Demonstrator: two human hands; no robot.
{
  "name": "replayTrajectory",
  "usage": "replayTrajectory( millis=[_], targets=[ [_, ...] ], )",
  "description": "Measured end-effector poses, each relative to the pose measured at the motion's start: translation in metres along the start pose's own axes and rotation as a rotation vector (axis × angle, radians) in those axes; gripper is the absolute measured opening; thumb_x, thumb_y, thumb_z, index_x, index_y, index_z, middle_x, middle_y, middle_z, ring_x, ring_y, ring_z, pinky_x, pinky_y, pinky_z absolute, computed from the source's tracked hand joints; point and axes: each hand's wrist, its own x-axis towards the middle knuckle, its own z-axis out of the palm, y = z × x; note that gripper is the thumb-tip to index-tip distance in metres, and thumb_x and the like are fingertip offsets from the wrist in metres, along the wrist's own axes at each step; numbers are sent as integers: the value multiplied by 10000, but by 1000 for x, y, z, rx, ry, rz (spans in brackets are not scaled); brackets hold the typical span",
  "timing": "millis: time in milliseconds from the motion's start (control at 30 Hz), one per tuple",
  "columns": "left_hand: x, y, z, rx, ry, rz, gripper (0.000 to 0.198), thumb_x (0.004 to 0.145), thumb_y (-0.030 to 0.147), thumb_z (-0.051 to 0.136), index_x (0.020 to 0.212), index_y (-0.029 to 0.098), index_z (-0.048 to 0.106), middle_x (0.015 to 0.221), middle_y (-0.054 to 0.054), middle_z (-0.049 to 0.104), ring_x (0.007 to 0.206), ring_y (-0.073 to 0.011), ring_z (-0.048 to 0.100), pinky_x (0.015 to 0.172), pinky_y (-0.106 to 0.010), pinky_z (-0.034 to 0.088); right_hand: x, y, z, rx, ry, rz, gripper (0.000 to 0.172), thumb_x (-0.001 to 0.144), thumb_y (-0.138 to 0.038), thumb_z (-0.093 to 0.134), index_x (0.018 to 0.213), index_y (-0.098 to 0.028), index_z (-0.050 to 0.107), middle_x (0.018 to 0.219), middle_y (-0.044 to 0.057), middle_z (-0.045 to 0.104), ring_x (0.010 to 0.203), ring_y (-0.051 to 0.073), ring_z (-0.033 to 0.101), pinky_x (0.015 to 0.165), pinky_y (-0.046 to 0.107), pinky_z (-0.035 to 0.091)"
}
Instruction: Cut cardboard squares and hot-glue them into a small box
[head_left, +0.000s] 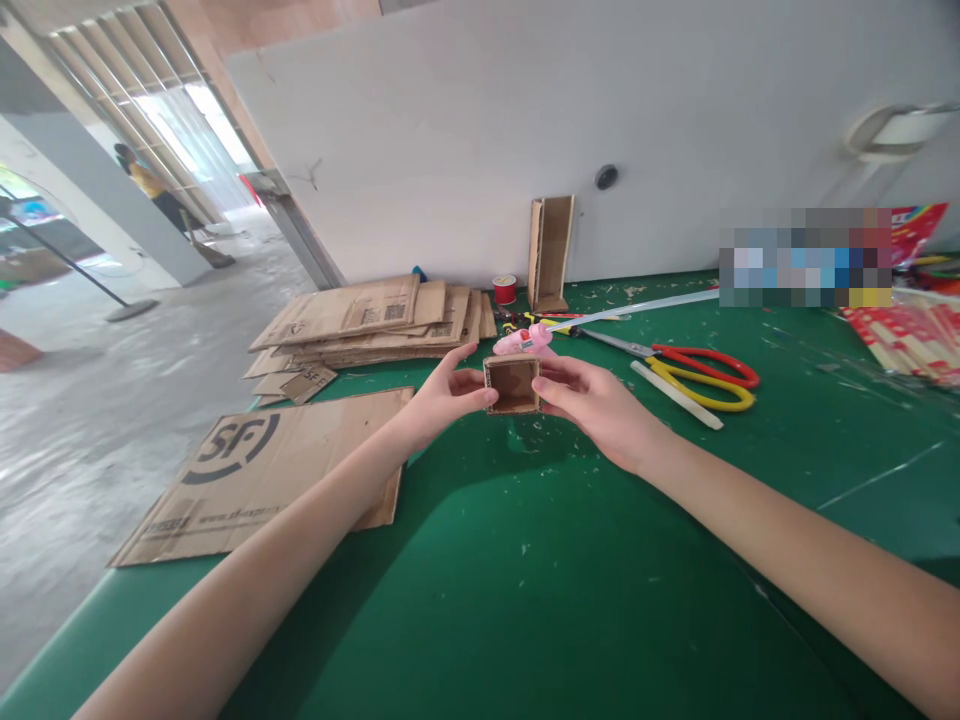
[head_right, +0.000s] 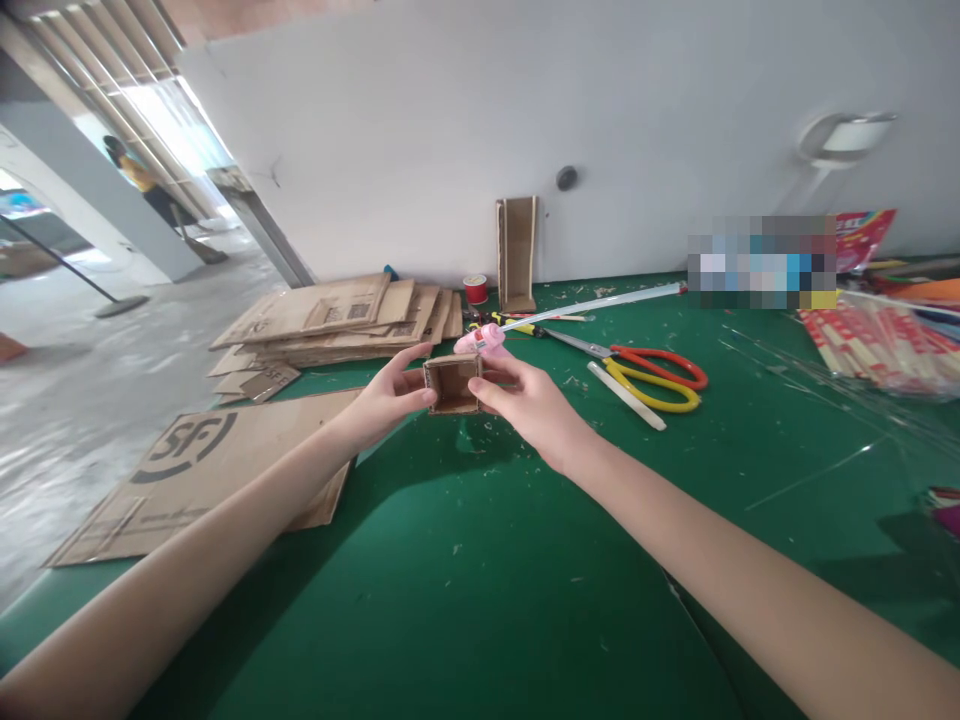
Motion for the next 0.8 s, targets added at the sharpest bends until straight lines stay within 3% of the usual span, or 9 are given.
replayTrajectory(
  millis=[333,600,800],
  targets=[
    [0,0,4,-3,-12,-19,948,655,351,798,1406,154,253,894,-45,629,754,-153,605,822,-380,450,-1,6,1,-52,28,-70,451,796,-432,653,1198,-229,625,1253,81,624,1124,239,591,972,453,475],
    [-1,-4,10,-45,23,-38,984,603,318,826,1397,145,272,1020,-105,644,900,-216,629,874,-414,453,-3,9,4,-149,74,-68,443,852,-436,576,1265,-274,586,1262,50,620,1086,251,621,955,483,485],
    [-1,-4,10,-59,-30,-32,989,603,299,827,1398,171,252,1079,-126,650,990,-266,632,891,-441,460,-4,8,5,-174,45,-100,407,853,-379,592,1248,-284,595,1257,38,623,1074,258,631,937,488,499]
  ],
)
